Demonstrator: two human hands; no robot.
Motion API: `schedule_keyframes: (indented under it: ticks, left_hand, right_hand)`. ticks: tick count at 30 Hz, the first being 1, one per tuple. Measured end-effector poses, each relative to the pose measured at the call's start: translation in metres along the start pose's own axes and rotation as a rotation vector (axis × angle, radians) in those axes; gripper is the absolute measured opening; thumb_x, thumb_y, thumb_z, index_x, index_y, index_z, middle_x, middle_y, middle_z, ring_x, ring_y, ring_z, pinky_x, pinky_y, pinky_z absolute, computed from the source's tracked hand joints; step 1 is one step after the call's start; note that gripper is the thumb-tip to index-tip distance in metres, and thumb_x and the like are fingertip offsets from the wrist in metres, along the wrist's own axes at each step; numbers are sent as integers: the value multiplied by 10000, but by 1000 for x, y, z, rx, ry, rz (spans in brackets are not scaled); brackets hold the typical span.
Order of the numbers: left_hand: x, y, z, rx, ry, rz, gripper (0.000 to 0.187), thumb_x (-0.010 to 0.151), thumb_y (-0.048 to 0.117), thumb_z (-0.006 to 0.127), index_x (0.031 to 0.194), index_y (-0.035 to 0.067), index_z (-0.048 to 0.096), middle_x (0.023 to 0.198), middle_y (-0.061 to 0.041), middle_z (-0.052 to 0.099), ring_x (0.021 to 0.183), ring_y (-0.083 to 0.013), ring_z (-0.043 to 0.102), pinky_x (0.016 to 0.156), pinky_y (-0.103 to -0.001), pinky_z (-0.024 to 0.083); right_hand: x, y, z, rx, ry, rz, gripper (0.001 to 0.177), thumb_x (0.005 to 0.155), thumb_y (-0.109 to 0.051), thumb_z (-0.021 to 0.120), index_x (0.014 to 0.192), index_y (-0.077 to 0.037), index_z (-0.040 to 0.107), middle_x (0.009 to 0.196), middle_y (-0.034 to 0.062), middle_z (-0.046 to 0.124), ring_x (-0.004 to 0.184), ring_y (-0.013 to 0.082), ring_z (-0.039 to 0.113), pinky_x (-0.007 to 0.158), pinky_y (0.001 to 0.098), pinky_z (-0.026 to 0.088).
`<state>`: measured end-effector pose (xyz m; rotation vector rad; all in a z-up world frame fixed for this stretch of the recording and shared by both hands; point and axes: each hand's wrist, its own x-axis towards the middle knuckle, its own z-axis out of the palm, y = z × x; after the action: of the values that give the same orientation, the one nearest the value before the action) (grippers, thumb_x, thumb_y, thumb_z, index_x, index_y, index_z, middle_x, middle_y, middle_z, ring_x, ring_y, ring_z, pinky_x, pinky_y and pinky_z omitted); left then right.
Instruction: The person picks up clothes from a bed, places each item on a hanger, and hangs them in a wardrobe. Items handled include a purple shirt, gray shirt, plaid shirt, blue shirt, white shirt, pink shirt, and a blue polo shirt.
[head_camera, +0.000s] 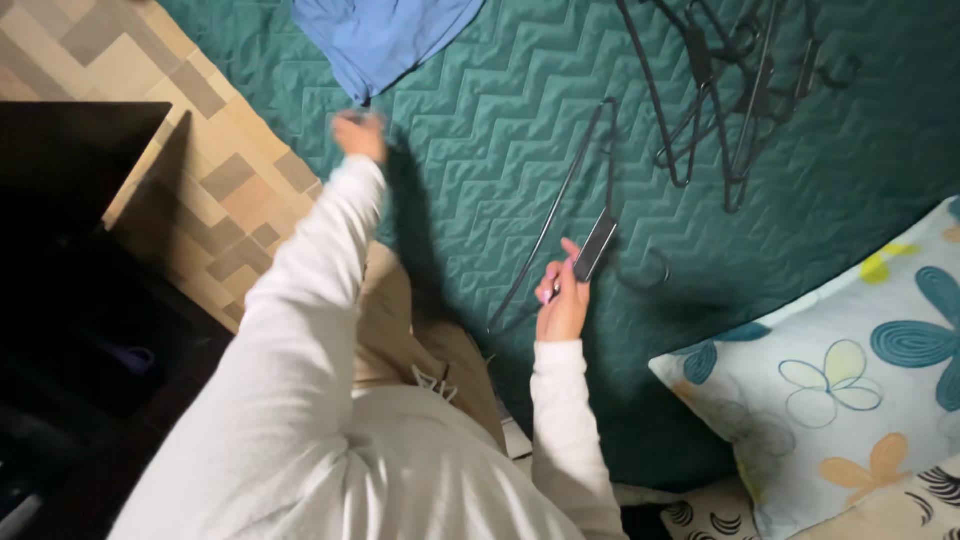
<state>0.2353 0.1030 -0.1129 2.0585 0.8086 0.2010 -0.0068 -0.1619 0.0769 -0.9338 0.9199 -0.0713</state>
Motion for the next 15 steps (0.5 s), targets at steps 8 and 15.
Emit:
schedule_keyframes:
  ticks: [8, 15]
  left_hand:
    - [95, 43, 52, 155, -442, 89, 287, 902, 316, 650, 1136, 155, 692, 1166, -225, 714, 1092, -435, 662, 944, -469, 503]
    - [-35, 84, 14, -175, -1009, 807, 321, 943, 159, 589, 1214, -9, 632, 1180, -244, 633, 1100, -404, 590, 940, -480, 480]
  right_hand:
    - [-25, 14, 12, 5, 19, 90, 245, 1047, -173, 562, 1279, -96, 565, 975, 40, 628, 757, 94, 534, 681, 255, 436]
    - [5, 19, 18, 29, -77, 69, 268, 1044, -294, 548, 1196, -75, 567, 1348, 148, 657, 1207, 250, 647, 991, 416, 517]
